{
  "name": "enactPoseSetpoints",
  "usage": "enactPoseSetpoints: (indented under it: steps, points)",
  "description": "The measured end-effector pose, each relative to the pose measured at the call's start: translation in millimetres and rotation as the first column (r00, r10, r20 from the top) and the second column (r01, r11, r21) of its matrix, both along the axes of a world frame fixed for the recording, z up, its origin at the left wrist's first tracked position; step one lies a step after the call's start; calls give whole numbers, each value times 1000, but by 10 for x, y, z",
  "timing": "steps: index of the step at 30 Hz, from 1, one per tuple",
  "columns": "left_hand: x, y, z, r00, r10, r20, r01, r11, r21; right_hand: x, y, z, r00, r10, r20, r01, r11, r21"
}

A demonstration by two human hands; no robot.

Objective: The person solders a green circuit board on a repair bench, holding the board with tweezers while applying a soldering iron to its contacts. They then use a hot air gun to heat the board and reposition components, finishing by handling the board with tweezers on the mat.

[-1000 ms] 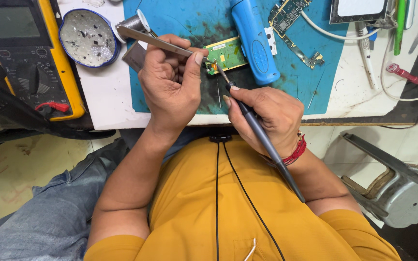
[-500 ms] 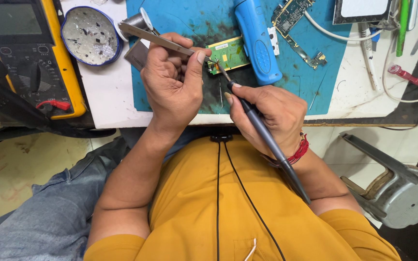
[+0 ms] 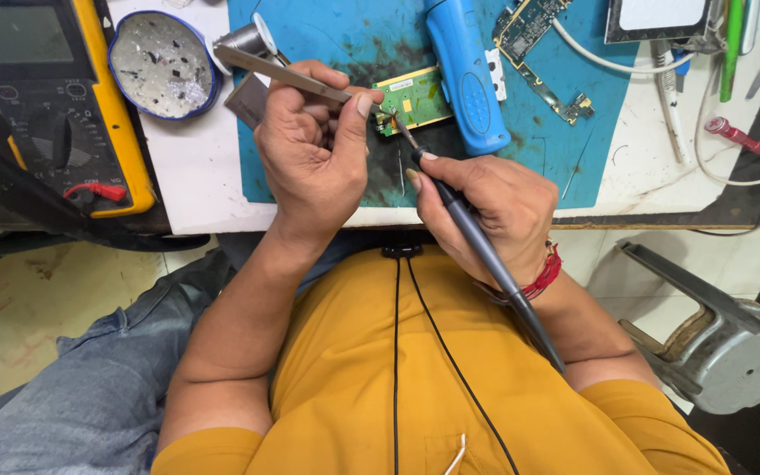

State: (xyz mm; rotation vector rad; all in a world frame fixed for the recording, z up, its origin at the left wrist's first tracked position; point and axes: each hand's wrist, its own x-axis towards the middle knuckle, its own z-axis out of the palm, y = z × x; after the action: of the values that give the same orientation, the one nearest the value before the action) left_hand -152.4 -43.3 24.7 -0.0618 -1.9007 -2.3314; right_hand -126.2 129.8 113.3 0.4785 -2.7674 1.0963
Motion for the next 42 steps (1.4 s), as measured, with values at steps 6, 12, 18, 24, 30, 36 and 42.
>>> enactPoseSetpoints:
  steps: [6,12,18,24,30,36,42]
  points:
    - [13,-6,-6,1000,3,14,-3,1000,9,-1,12,11,1000,13,15,-13,1000,-6]
    - [7,-7,-1,1000,10,8,-10,1000,11,-6,-6,-5,1000,11,-17,-11,1000,-6]
    - [-4,11,0,1000,29,1,-29,1000,3,-9,-19,-19,1000,4,-16,-3,1000,4]
    - [10,9,-3,1000,25,13,-25,1000,13,-5,-3,-14,1000,20,-22,-20,1000,12]
    - [27,-1,-9,999,25,22,-25,1000,19,-2,-5,-18,1000,22,-20,-22,1000,0]
    - [27,10,-18,1000,24,-16,-24,999,25,2,-11,-23,1000,10,-19,-10,1000,1]
    - [40,13,-24,1000,27,2,-27,999,28,9,-2,-30,1000,8,-6,-8,1000,0]
